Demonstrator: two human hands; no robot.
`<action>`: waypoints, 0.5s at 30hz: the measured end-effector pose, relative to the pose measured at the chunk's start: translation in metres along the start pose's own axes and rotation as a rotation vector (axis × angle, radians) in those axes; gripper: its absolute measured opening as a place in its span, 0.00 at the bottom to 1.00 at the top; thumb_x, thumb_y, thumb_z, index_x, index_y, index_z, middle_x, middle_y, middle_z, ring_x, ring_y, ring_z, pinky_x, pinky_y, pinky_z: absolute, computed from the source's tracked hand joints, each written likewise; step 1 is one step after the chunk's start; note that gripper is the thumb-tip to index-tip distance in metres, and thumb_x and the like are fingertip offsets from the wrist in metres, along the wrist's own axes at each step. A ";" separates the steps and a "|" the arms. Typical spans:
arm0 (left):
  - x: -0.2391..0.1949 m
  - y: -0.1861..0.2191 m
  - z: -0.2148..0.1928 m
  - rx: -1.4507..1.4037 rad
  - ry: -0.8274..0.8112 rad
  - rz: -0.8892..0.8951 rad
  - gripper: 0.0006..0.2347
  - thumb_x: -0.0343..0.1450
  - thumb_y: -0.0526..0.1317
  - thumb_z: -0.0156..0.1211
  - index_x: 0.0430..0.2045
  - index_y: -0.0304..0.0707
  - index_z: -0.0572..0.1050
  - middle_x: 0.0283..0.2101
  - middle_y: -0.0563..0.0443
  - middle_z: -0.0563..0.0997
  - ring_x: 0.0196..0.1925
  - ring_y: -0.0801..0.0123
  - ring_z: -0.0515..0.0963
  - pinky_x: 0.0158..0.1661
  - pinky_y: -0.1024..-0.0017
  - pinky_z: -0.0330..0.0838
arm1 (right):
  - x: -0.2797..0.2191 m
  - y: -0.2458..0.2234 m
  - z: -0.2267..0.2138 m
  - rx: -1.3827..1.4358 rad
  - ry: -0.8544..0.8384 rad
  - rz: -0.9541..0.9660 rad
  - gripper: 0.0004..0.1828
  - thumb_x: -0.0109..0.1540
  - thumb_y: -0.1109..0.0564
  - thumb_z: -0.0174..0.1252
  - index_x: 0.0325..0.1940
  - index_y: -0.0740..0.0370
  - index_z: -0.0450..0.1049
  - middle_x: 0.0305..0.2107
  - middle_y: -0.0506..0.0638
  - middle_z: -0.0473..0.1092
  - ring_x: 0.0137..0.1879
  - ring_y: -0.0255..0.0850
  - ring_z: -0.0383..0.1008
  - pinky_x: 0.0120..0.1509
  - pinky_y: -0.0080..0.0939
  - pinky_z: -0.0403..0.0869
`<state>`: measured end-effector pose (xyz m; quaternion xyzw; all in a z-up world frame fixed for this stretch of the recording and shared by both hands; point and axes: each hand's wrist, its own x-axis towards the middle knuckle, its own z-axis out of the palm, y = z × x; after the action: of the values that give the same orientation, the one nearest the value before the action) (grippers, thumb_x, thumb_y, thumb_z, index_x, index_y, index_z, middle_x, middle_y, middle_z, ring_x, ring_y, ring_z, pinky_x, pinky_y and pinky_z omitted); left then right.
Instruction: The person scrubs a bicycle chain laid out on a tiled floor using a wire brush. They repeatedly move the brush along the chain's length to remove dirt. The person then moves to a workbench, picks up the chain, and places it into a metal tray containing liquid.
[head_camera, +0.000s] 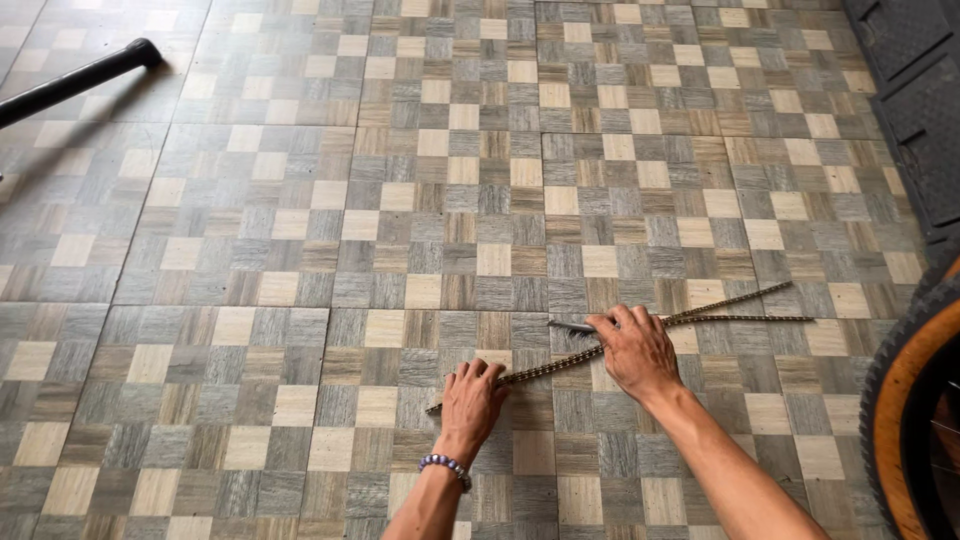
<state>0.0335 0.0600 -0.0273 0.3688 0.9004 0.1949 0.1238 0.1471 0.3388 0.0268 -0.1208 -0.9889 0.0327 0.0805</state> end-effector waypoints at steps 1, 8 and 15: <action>-0.007 -0.006 -0.006 0.009 -0.011 0.005 0.18 0.68 0.46 0.64 0.51 0.44 0.75 0.48 0.50 0.76 0.48 0.62 0.72 0.49 0.63 0.69 | -0.003 -0.007 0.002 0.026 0.005 -0.007 0.19 0.64 0.60 0.51 0.55 0.47 0.79 0.43 0.47 0.73 0.48 0.43 0.69 0.55 0.46 0.72; -0.047 -0.061 -0.063 0.001 -0.061 -0.006 0.11 0.71 0.43 0.62 0.42 0.39 0.75 0.43 0.49 0.76 0.47 0.58 0.72 0.49 0.62 0.69 | -0.007 -0.093 0.023 0.129 -0.171 -0.128 0.19 0.65 0.65 0.47 0.54 0.52 0.77 0.46 0.50 0.73 0.52 0.44 0.70 0.59 0.48 0.71; -0.048 -0.076 -0.057 -0.177 -0.086 -0.074 0.03 0.71 0.37 0.59 0.31 0.38 0.78 0.39 0.50 0.79 0.45 0.58 0.73 0.49 0.62 0.71 | -0.011 -0.112 0.068 0.129 -0.137 -0.220 0.26 0.64 0.71 0.43 0.57 0.48 0.75 0.44 0.51 0.73 0.49 0.44 0.69 0.52 0.47 0.72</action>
<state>-0.0010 -0.0389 -0.0062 0.3310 0.8864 0.2530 0.2017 0.1197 0.2247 -0.0328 -0.0039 -0.9951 0.0954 0.0237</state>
